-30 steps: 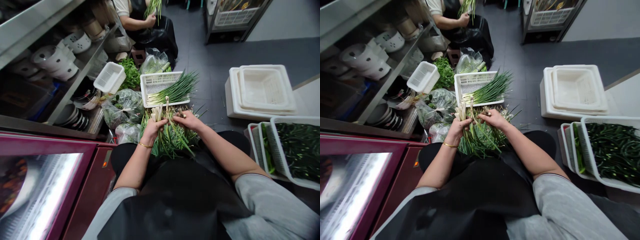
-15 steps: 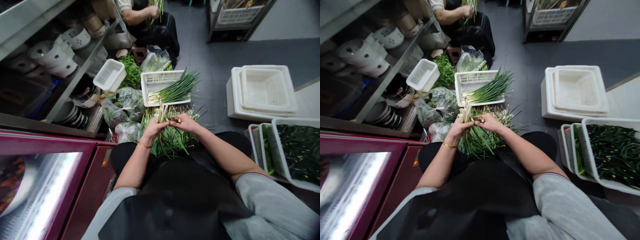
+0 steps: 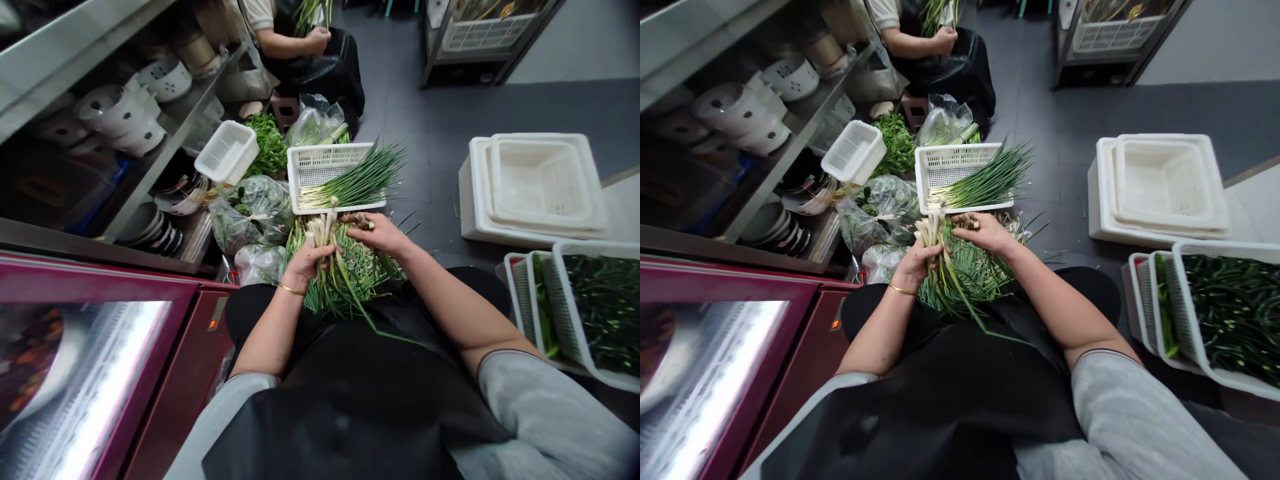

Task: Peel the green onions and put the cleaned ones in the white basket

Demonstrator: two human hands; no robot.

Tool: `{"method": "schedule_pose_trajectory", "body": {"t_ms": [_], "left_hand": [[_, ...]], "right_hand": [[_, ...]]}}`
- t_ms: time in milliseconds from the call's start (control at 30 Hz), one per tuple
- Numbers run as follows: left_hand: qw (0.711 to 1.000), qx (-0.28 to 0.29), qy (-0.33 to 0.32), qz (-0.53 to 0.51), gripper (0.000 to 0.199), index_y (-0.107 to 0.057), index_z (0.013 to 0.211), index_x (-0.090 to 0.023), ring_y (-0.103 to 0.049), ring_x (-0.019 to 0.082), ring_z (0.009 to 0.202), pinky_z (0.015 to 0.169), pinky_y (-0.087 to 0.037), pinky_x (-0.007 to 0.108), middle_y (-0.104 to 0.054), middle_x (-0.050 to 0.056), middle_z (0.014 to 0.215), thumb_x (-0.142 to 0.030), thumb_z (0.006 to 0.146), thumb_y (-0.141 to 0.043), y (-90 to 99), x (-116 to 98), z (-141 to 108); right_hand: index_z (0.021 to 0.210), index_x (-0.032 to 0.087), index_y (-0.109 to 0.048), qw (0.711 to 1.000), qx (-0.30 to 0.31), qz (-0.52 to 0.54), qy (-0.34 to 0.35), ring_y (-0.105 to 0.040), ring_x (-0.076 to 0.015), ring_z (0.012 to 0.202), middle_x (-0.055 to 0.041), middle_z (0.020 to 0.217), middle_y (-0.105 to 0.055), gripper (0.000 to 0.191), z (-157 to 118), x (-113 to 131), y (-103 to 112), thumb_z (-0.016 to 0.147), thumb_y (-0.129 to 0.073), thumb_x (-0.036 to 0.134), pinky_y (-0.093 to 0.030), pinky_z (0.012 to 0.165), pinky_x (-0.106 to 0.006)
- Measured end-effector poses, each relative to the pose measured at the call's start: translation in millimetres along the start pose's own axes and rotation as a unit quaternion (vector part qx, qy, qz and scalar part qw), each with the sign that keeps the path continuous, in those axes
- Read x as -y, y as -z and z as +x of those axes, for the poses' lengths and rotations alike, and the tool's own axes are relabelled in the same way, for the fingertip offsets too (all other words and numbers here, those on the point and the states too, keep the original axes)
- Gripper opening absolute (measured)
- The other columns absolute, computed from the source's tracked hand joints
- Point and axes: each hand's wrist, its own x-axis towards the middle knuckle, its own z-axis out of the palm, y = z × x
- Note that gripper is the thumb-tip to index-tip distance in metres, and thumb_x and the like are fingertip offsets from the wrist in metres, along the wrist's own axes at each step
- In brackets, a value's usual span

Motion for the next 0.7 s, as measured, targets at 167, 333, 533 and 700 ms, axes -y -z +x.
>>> {"method": "schedule_pose_trajectory", "body": {"t_ms": [167,333,533,700], "left_hand": [[0.997,-0.067,-0.032,0.018,0.049,-0.069,0.092,-0.012,-0.041,0.004,0.042,0.036,-0.027,0.018,-0.068,0.004,0.069,-0.040,0.055,-0.084,-8.0,-0.2,-0.2],[0.980,-0.132,-0.106,0.107,0.043,-0.071,0.090,-0.012,-0.036,0.002,0.040,0.037,-0.029,0.019,-0.064,-0.001,0.063,-0.037,0.058,-0.084,-18.1,4.7,-0.4],[0.983,-0.144,-0.098,0.063,0.037,-0.063,0.071,-0.012,-0.044,0.005,0.040,0.036,-0.027,0.019,-0.057,-0.003,0.054,-0.032,0.050,-0.086,-17.2,0.9,4.2],[0.996,-0.067,-0.053,0.011,0.040,-0.064,0.080,-0.010,-0.047,0.005,0.042,0.035,-0.023,0.018,-0.069,0.005,0.069,-0.032,0.053,-0.083,-10.1,-8.5,2.5]], "right_hand": [[0.065,0.016,-0.055,0.999,0.016,0.051,0.000,-0.035,-0.0078,0.048,0.0036,0.053,-0.047,0.040,13.3,2.1,2.9,0.068,-0.071,0.052,-0.028,0.049,-0.024],[0.065,0.017,-0.053,0.984,-0.158,-0.065,0.040,-0.038,-0.0097,0.053,0.0022,0.056,-0.048,0.036,14.4,0.2,-3.5,0.074,-0.066,0.049,-0.031,0.053,-0.025],[0.061,0.017,-0.051,0.973,-0.163,-0.143,0.078,-0.043,-0.0103,0.054,0.0006,0.057,-0.052,0.036,13.0,14.8,-3.3,0.076,-0.064,0.048,-0.035,0.056,-0.025],[0.075,0.015,-0.061,0.983,-0.145,-0.099,0.056,-0.048,-0.0116,0.054,-0.0026,0.065,-0.060,0.037,8.0,17.1,20.7,0.080,-0.061,0.051,-0.039,0.054,-0.026]]}}
